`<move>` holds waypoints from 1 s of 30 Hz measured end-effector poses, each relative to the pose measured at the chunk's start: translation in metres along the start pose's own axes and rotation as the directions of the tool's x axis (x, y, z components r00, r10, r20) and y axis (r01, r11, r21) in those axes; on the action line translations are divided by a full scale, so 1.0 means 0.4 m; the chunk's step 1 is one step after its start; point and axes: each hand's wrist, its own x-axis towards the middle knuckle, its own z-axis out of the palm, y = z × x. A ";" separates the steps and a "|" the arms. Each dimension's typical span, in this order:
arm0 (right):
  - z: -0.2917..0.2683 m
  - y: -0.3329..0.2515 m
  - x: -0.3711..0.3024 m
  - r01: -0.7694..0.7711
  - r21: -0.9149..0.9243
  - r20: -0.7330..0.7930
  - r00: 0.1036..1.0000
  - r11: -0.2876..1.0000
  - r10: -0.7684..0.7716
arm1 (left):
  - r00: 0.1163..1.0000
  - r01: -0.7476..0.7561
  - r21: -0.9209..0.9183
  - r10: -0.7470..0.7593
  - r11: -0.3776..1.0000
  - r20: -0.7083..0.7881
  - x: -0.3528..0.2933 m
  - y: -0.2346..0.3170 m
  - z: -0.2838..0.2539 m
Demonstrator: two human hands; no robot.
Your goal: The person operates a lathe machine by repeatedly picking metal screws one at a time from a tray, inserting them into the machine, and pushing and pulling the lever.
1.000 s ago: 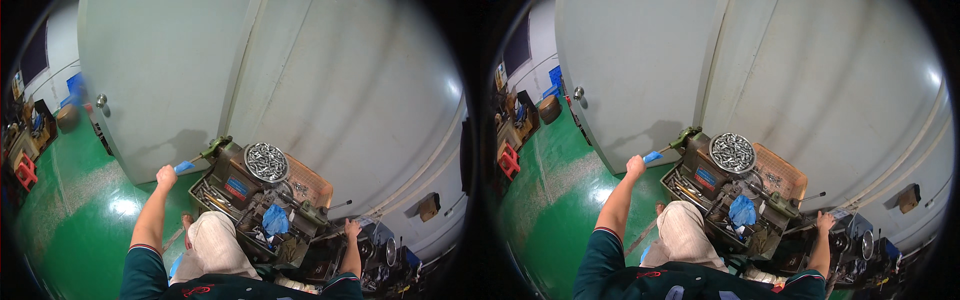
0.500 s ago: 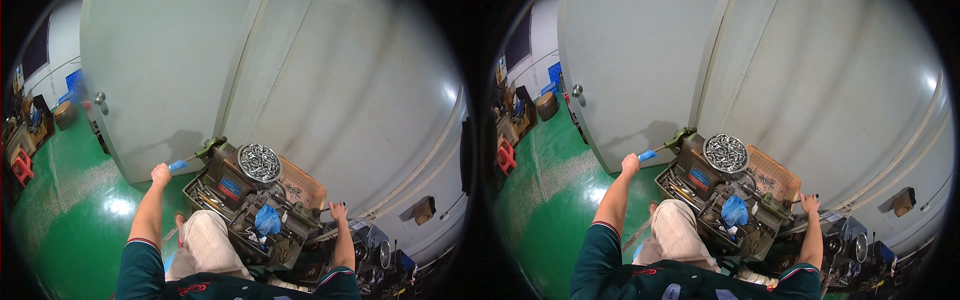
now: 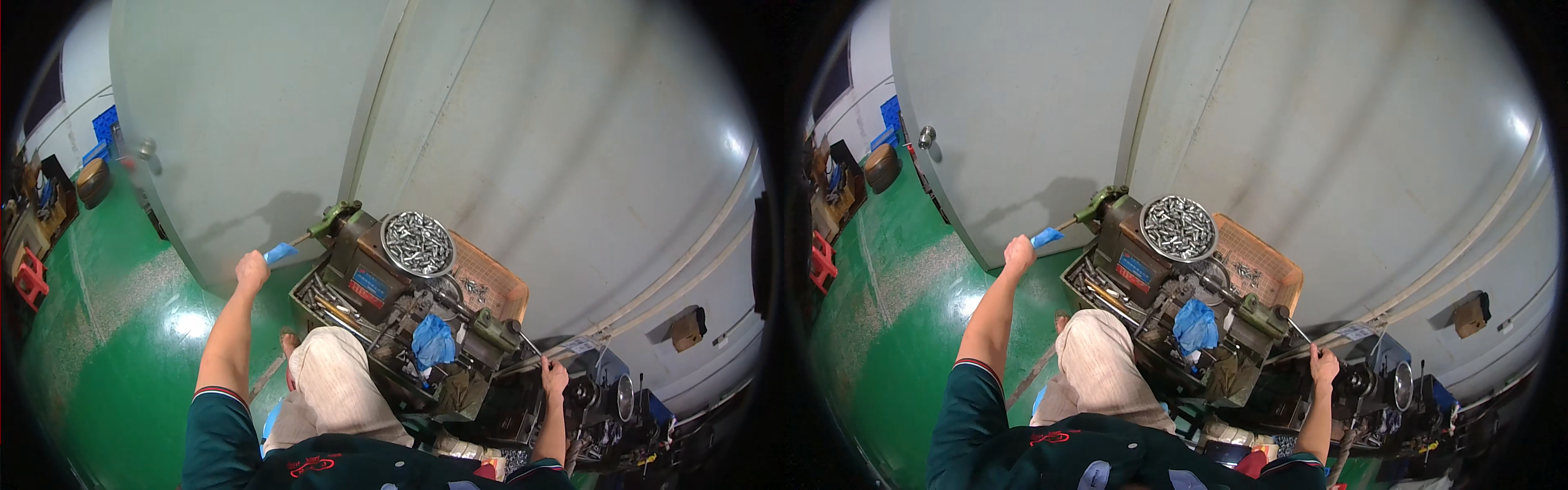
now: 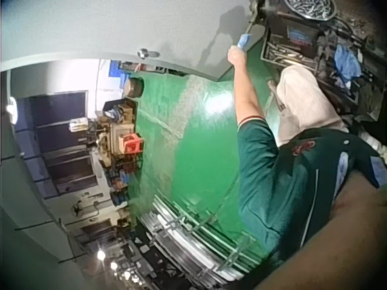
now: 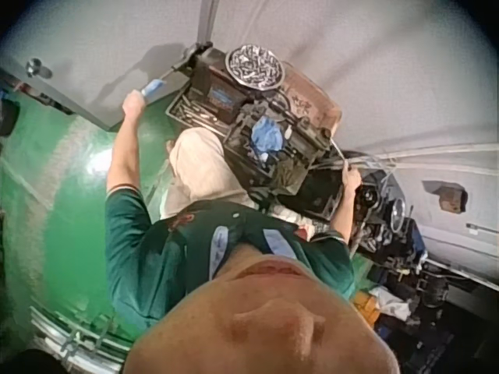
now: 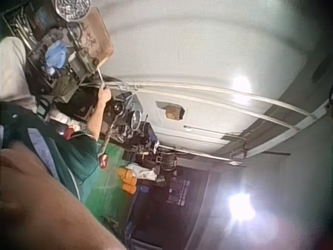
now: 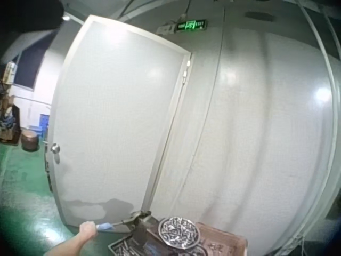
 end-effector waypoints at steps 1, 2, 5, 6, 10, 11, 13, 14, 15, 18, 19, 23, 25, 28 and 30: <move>-0.005 -0.005 -0.005 -0.027 -0.035 0.047 0.998 0.999 0.029 | 1.000 -0.002 0.004 0.002 1.000 -0.016 -0.001 -0.001 0.000; -0.009 -0.010 -0.010 -0.030 -0.041 0.044 0.999 0.999 0.031 | 1.000 -0.009 0.016 0.010 1.000 -0.012 0.000 -0.001 0.000; -0.016 -0.023 -0.024 -0.013 -0.059 0.037 0.999 0.998 0.016 | 1.000 -0.026 0.020 0.026 0.999 -0.006 -0.001 -0.002 -0.001; -0.018 -0.025 -0.026 -0.002 -0.073 0.034 0.999 0.997 0.004 | 1.000 -0.029 0.011 0.029 1.000 -0.004 -0.001 -0.002 -0.001; -0.020 -0.034 -0.038 -0.027 -0.054 0.033 0.999 0.998 0.029 | 1.000 -0.026 0.016 0.026 1.000 -0.003 0.002 -0.005 0.001; -0.021 -0.035 -0.040 -0.025 -0.058 0.029 0.999 0.998 0.027 | 1.000 -0.022 0.024 0.023 0.999 -0.005 0.002 -0.005 0.002; -0.024 -0.039 -0.043 -0.031 -0.062 0.022 0.999 0.998 0.033 | 1.000 -0.025 0.014 0.025 1.000 -0.005 0.002 -0.004 0.004; -0.025 -0.042 -0.045 -0.039 -0.061 0.021 0.999 0.997 0.041 | 1.000 -0.020 0.021 0.020 1.000 -0.010 0.002 -0.004 0.004; -0.027 -0.045 -0.048 -0.040 -0.060 0.014 0.999 0.997 0.041 | 1.000 -0.019 0.011 0.019 1.000 -0.003 0.002 -0.004 0.003; -0.033 -0.057 -0.051 -0.060 -0.085 0.010 0.998 0.995 0.061 | 1.000 -0.015 0.004 0.015 1.000 0.011 0.000 -0.001 0.001; -0.035 -0.060 -0.050 -0.076 -0.083 0.032 0.996 0.994 0.079 | 1.000 -0.019 0.006 0.019 1.000 0.016 0.000 -0.001 -0.001; -0.042 -0.066 -0.055 -0.108 -0.079 0.068 0.991 0.991 0.113 | 0.999 -0.037 0.018 0.037 0.999 0.010 -0.003 -0.001 -0.005; -0.041 -0.065 -0.052 -0.115 -0.085 0.075 0.990 0.990 0.121 | 1.000 -0.025 0.006 0.025 1.000 0.019 -0.001 0.002 -0.004; -0.029 -0.065 -0.056 -0.113 -0.096 0.053 0.991 0.989 0.119 | 0.999 -0.028 0.010 0.028 1.000 0.022 -0.001 0.003 -0.004; -0.024 -0.066 -0.063 -0.089 -0.098 -0.029 0.996 0.991 0.086 | 0.999 -0.037 0.008 0.036 0.999 0.019 -0.002 0.002 -0.004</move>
